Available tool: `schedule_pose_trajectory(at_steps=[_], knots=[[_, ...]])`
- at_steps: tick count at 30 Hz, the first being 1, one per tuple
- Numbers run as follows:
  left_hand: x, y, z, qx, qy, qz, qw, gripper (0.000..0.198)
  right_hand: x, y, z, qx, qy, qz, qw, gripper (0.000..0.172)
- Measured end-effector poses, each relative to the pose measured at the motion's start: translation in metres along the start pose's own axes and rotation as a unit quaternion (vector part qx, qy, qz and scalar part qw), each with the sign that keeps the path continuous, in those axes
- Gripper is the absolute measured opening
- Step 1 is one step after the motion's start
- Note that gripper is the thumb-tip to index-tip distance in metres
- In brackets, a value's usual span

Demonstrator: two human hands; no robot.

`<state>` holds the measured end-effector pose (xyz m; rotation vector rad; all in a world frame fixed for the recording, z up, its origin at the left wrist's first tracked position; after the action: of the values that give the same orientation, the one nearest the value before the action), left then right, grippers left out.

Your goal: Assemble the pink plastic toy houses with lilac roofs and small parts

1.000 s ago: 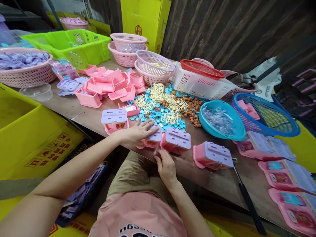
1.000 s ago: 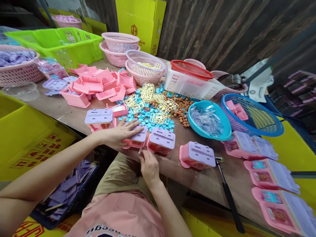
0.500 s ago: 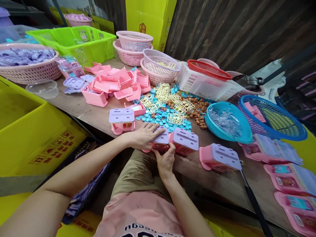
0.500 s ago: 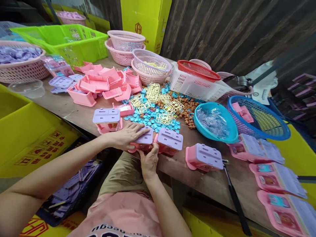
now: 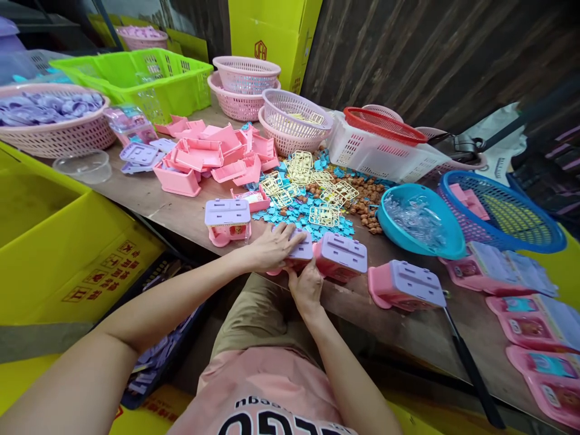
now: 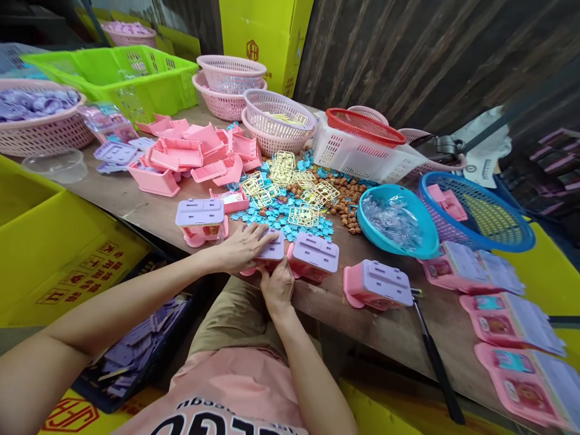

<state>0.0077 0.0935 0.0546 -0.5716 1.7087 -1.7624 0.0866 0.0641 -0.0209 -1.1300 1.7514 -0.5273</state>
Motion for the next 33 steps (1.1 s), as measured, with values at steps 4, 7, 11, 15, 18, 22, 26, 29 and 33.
schedule_pose_trajectory(at_steps=[4, 7, 11, 15, 18, 22, 26, 29, 33], knots=[[0.0, -0.003, 0.0, 0.035, -0.005, 0.02, 0.999, 0.073, -0.006, -0.014, -0.007, -0.012, -0.002, 0.027, 1.0, 0.069], [0.013, -0.025, -0.018, 0.059, -0.031, 0.08, 0.995, 0.078, 0.0, -0.04, -0.017, -0.044, -0.014, 0.071, 0.996, 0.062], [0.06, -0.048, -0.096, 0.034, -0.183, 0.137, 0.973, 0.069, 0.02, -0.057, -0.052, -0.135, -0.086, 0.083, 0.984, 0.029], [0.089, -0.025, -0.146, 0.014, -0.207, 0.049, 0.977, 0.077, 0.026, -0.015, -0.107, -0.201, -0.138, -0.016, 0.97, 0.041], [0.095, -0.019, -0.15, 0.023, -0.176, 0.052, 0.983, 0.076, 0.015, 0.03, -0.13, -0.201, -0.109, -0.045, 0.973, 0.056], [0.104, -0.018, -0.145, 0.057, -0.147, 0.041, 0.987, 0.075, -0.001, 0.072, -0.139, -0.203, -0.076, -0.059, 0.974, 0.057], [0.112, -0.021, -0.145, 0.082, -0.127, 0.026, 0.988, 0.074, -0.019, 0.086, -0.137, -0.211, -0.04, -0.066, 0.974, 0.069], [0.111, -0.02, -0.142, 0.086, -0.111, 0.005, 0.99, 0.084, -0.032, 0.09, -0.142, -0.222, -0.031, -0.077, 0.971, 0.078], [0.107, -0.024, -0.143, 0.063, -0.127, 0.029, 0.99, 0.08, -0.04, 0.097, -0.149, -0.228, -0.035, -0.098, 0.968, 0.077]])
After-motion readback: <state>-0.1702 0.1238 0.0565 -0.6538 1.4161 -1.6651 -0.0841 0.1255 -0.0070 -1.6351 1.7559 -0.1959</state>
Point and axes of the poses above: each hand's wrist, its own x-axis away from the middle knuckle, its own y-axis out of the palm, z = x × y, the point moved 10 cm from there along -x, towards the middle knuckle, and after that the axes turned 6 degrees about z, right-handed, at the moved point
